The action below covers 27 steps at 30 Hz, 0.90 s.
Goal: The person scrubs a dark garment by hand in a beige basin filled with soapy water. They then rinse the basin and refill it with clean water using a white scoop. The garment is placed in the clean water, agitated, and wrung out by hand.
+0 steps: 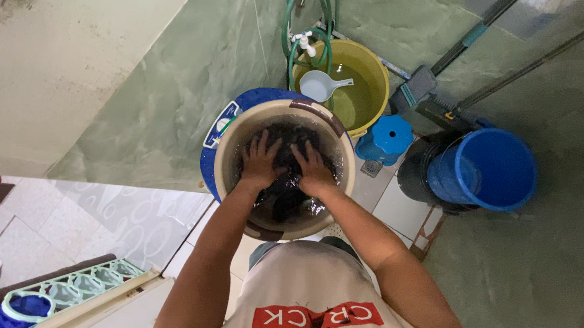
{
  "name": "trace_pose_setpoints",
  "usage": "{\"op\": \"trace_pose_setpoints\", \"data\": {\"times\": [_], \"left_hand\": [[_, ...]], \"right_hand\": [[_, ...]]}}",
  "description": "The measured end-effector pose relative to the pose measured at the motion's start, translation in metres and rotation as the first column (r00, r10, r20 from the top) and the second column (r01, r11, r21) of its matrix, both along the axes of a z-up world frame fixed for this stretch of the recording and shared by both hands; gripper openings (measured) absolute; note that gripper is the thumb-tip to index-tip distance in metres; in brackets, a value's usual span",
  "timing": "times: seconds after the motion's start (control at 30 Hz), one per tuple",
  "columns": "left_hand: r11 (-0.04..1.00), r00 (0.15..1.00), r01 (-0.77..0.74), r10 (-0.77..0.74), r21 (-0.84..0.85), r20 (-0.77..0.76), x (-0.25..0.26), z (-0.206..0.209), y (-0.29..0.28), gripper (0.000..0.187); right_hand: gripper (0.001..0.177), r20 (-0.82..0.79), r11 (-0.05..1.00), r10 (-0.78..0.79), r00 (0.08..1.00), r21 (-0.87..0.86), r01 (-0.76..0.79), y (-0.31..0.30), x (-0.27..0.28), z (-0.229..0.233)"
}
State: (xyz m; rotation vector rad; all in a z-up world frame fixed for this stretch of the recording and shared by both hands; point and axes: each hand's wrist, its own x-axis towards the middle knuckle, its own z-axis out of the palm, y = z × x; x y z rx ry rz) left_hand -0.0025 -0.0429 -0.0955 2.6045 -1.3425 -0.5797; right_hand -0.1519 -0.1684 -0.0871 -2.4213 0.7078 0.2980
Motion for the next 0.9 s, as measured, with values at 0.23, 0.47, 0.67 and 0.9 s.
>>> {"op": "trace_pose_setpoints", "data": {"times": [0.23,0.47,0.67,0.9], "left_hand": [[0.874,0.995,0.089,-0.054,-0.477,0.086,0.005,0.03,0.022,0.053],[0.735,0.997,-0.034,-0.023,-0.677,-0.075,0.001,0.127,0.036,0.041],[0.601,0.993,-0.057,-0.046,-0.797,-0.106,-0.014,0.2,0.049,0.04],[0.623,0.996,-0.039,-0.041,-0.781,-0.083,-0.016,0.196,0.064,0.057]], "right_hand": [[0.047,0.433,0.96,-0.249,0.866,0.229,0.161,-0.011,-0.003,0.011],[0.04,0.707,0.941,-0.285,0.648,0.333,0.051,-0.005,-0.01,0.12],[0.041,0.829,0.951,-0.194,0.525,0.29,-0.105,-0.002,-0.014,0.2],[0.038,0.873,0.983,-0.147,0.465,0.183,-0.032,-0.005,-0.014,0.202]]}}
